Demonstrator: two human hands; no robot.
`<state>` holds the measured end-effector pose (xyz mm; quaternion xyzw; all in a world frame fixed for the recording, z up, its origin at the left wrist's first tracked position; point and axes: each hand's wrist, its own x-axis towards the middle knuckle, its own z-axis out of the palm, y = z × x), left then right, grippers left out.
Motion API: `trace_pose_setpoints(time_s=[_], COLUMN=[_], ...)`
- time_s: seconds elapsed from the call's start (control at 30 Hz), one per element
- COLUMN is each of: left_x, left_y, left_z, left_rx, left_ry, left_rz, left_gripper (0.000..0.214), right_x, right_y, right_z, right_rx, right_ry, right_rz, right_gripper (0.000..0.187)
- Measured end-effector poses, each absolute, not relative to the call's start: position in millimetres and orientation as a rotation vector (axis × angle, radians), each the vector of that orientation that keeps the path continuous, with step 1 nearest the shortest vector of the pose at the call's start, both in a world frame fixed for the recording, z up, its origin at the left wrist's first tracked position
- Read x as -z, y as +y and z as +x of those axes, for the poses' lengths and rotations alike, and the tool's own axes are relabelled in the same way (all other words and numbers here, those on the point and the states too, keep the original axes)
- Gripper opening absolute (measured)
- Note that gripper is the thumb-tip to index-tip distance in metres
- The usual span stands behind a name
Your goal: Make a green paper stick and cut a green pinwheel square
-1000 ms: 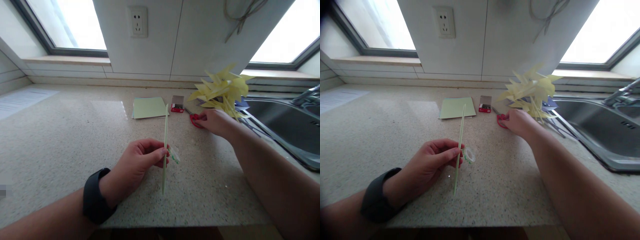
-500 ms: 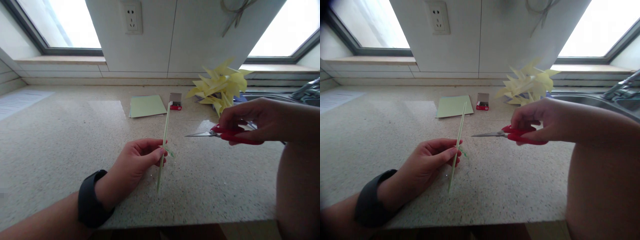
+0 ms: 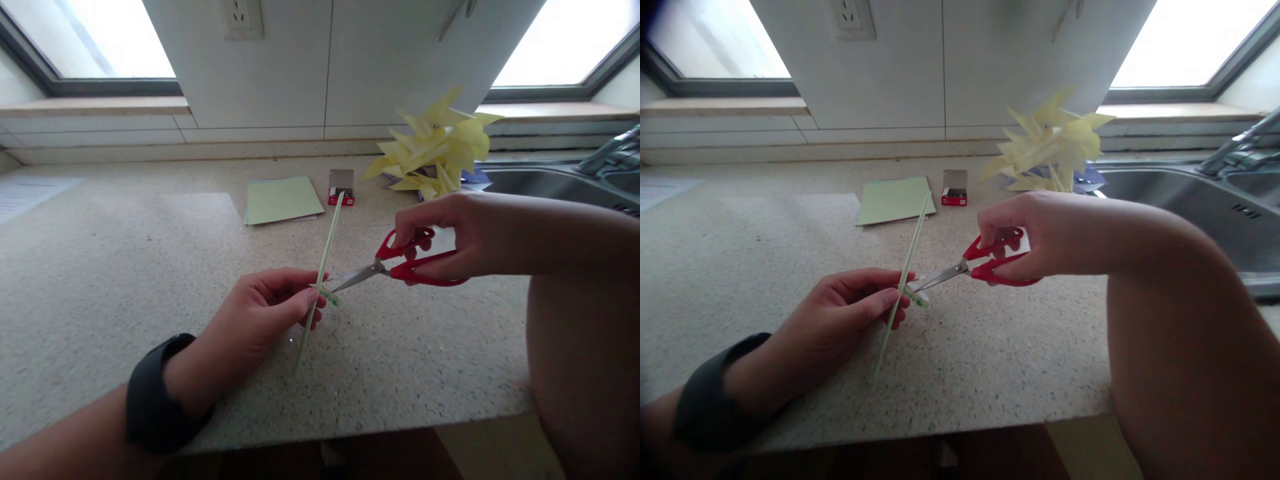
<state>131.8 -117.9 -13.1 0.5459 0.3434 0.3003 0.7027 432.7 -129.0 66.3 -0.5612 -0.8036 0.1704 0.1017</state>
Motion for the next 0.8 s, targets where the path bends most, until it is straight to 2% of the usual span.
trace_pose_setpoints(time_s=[0.1, 0.37, 0.63, 0.8], left_x=[14, 12, 11, 10], left_y=[-118, -119, -118, -118], left_z=[131, 131, 132, 131], left_rx=[-0.665, -0.658, -0.61, -0.589], left_ry=[0.756, 0.748, 0.798, 0.796], left_rz=[1.221, 1.242, 1.272, 1.295], left_gripper=[0.017, 0.019, 0.02, 0.021], right_x=[-66, -68, -67, -69], right_y=[-128, -125, -124, -125], right_z=[432, 426, 426, 422], right_rx=[-0.587, -0.555, -0.53, -0.521], right_ry=[-2.478, -2.498, -2.476, -2.486], right_rz=[-1.6, -1.534, -1.58, -1.575], right_gripper=[0.032, 0.026, 0.032, 0.029])
